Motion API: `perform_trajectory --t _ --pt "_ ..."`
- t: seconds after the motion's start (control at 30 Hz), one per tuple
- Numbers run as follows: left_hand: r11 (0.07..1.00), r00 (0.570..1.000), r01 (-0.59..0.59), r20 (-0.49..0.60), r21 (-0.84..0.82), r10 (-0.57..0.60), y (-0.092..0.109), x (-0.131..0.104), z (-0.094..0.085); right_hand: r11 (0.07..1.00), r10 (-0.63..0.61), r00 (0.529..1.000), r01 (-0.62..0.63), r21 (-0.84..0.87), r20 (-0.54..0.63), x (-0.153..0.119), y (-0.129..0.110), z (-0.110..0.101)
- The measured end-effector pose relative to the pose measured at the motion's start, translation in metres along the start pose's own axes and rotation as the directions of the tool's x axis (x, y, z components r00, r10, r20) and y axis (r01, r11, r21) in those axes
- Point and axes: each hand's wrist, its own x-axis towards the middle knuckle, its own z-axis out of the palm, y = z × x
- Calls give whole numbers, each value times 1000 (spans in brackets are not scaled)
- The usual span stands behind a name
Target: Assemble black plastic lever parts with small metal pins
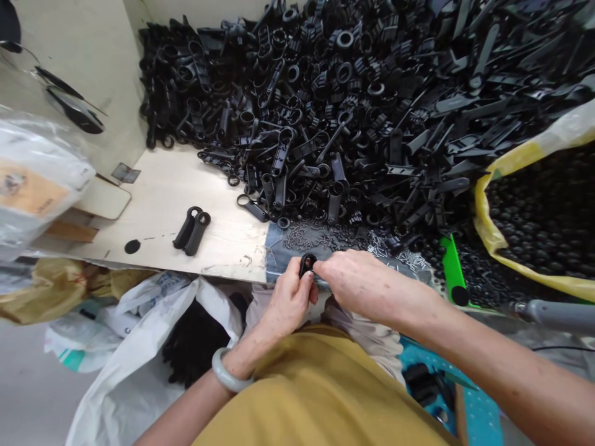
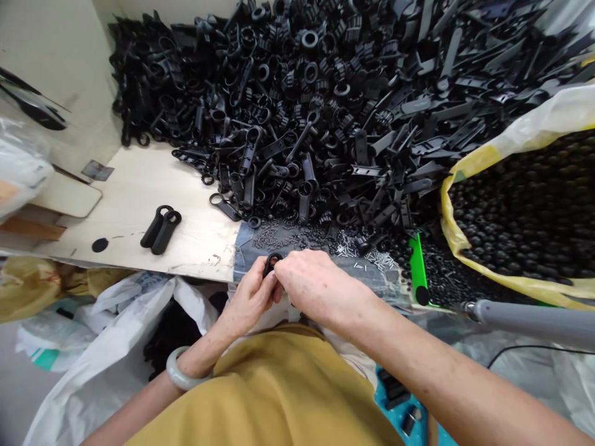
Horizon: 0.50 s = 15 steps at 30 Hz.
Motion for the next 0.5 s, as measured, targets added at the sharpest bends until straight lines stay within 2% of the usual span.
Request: perform_trajectory --t 0.3,0.5 --pt "1000 1000 8 0 -14 -8 -3 0 0 992 -84 969 104 -73 231 10 6 -26" --pt "1000 999 18 -35 10 -18 2 0 1 984 -107 951 144 -109 291 19 4 -31"
